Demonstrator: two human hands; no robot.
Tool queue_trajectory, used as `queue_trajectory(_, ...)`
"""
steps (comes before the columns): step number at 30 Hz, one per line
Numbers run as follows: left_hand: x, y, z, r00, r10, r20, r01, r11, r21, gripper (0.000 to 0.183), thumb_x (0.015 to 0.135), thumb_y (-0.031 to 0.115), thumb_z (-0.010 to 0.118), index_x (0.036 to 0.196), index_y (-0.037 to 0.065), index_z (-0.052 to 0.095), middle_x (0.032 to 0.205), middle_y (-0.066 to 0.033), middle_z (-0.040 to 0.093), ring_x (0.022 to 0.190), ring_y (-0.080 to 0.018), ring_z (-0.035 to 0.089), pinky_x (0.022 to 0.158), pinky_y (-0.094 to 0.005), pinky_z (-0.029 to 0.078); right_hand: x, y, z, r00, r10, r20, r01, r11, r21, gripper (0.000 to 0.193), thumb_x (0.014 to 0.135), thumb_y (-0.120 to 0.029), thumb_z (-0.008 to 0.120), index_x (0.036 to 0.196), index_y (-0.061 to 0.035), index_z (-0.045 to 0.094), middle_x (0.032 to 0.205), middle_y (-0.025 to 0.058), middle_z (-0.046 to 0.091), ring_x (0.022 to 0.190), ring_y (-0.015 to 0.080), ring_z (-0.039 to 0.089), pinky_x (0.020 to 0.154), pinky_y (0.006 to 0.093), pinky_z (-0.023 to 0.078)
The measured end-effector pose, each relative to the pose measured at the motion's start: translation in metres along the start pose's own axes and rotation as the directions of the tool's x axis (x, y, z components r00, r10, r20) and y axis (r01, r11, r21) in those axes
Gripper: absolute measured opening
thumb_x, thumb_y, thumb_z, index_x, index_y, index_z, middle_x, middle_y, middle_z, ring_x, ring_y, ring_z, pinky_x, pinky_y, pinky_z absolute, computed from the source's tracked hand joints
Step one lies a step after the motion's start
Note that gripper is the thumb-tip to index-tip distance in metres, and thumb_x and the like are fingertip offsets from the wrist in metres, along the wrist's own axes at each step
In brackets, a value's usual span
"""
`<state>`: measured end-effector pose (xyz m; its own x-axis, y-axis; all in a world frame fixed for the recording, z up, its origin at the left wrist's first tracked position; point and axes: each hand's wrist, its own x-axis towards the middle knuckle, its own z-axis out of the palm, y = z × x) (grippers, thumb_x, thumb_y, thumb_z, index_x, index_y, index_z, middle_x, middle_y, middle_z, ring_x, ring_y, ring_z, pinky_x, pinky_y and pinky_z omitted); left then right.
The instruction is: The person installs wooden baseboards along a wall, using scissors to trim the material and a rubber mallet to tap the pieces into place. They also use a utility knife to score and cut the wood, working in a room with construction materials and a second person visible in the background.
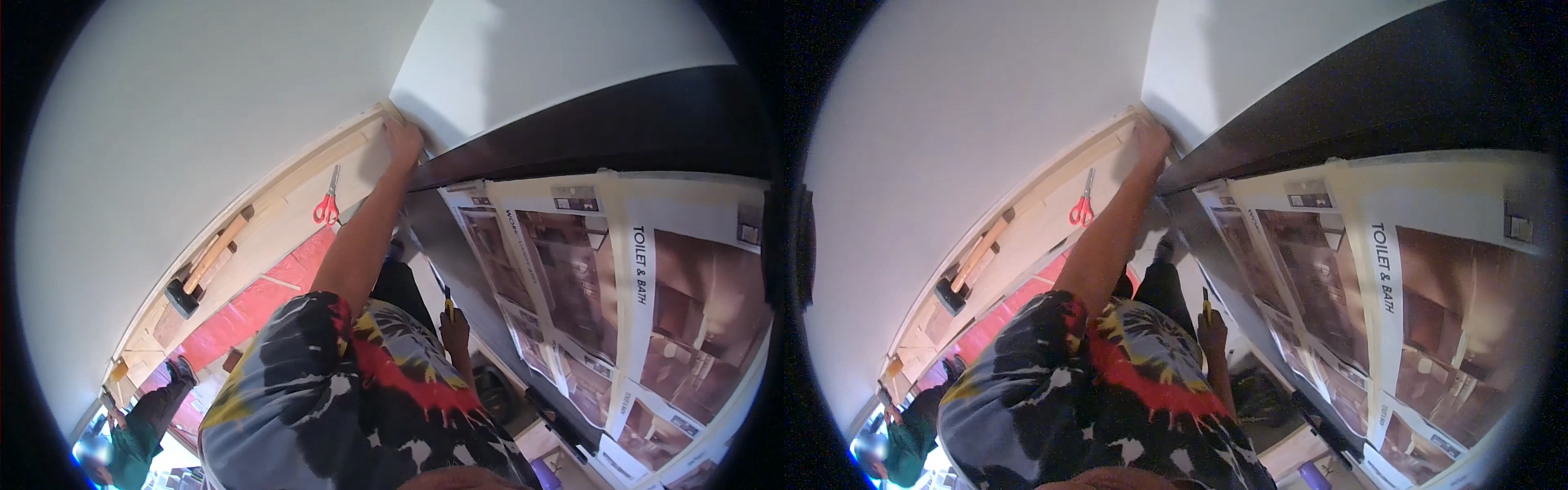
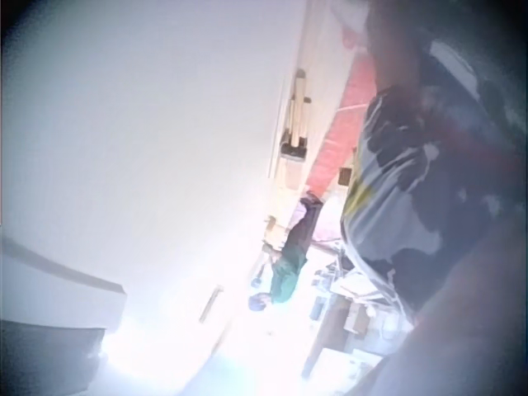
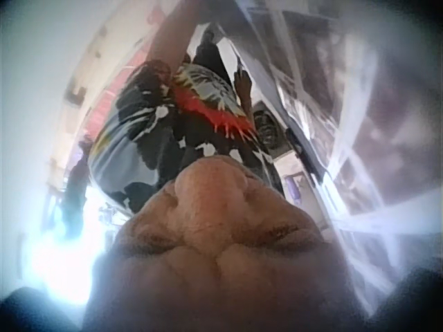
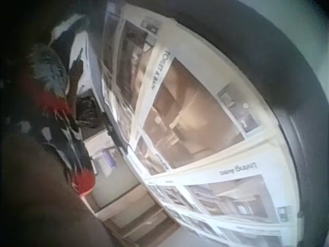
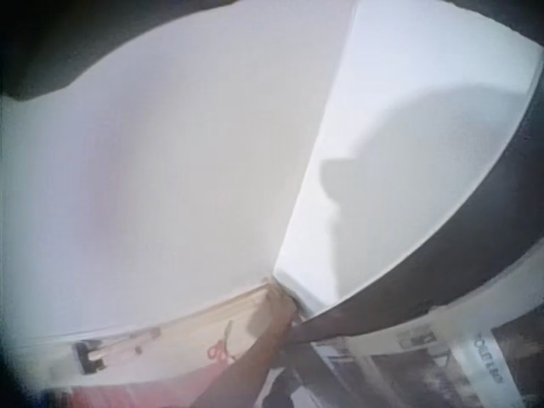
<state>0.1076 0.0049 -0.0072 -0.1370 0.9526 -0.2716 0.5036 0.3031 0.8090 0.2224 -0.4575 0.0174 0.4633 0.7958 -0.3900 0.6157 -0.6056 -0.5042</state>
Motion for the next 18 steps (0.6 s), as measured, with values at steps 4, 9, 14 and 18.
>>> queue_trajectory(4,-0.04,-0.004,-0.008,0.96,0.072,-0.27,-0.144,0.955,-0.258,0.06,0.086,0.019,0.048,0.137,-0.01,0.035,0.133,-0.0337,0.045,0.124,-0.0434,0.045,0.107,-0.0459,0.034,0.018,0.001,-0.019,0.993,-0.06,0.097,0.065,0.997,-0.047,0.024,0.089,-0.023,0.061,0.103,-0.0025,0.059,0.088,0.023,0.061,0.081,0.0401,0.062,0.068,0.0466,0.049)
queue_trajectory(9,-0.105,-0.03,-0.052,0.961,0.078,0.265,0.012,0.947,-0.322,0.039,0.091,0.03,0.052,0.111,-0.002,0.059,0.096,-0.024,0.063,0.085,-0.0326,0.06,0.081,-0.0428,0.046,0.058,-0.054,-0.044,0.975,-0.203,0.093,0.177,0.957,0.232,0.019,0.091,-0.018,0.056,0.094,0.0012,0.056,0.077,0.0133,0.056,0.066,0.0232,0.059,0.061,0.0387,0.047)
queue_trajectory(14,-0.237,-0.093,-0.095,0.966,0.046,0.254,0.121,0.788,-0.604,0.041,0.099,0.036,0.046,0.101,-0.002,0.062,0.08,-0.0068,0.061,0.075,-0.0153,0.056,0.071,-0.0332,0.047,0.091,-0.167,-0.035,0.783,-0.612,0.111,0.584,0.785,0.205,0.019,0.092,-0.016,0.056,0.097,0.0022,0.059,0.078,0.0115,0.058,0.067,0.0185,0.058,0.061,0.0343,0.046)
queue_trajectory(18,-0.293,-0.101,-0.112,0.882,-0.118,0.457,0.446,0.528,-0.723,0.039,0.101,0.036,0.046,0.105,0.0,0.061,0.077,-0.0001,0.057,0.07,-0.0086,0.053,0.064,-0.0274,0.045,0.091,-0.203,0.008,0.806,-0.534,0.254,0.451,0.833,0.321,0.027,0.091,-0.017,0.06,0.11,0.0024,0.064,0.089,0.0151,0.066,0.08,0.02,0.065,0.069,0.0322,0.05)
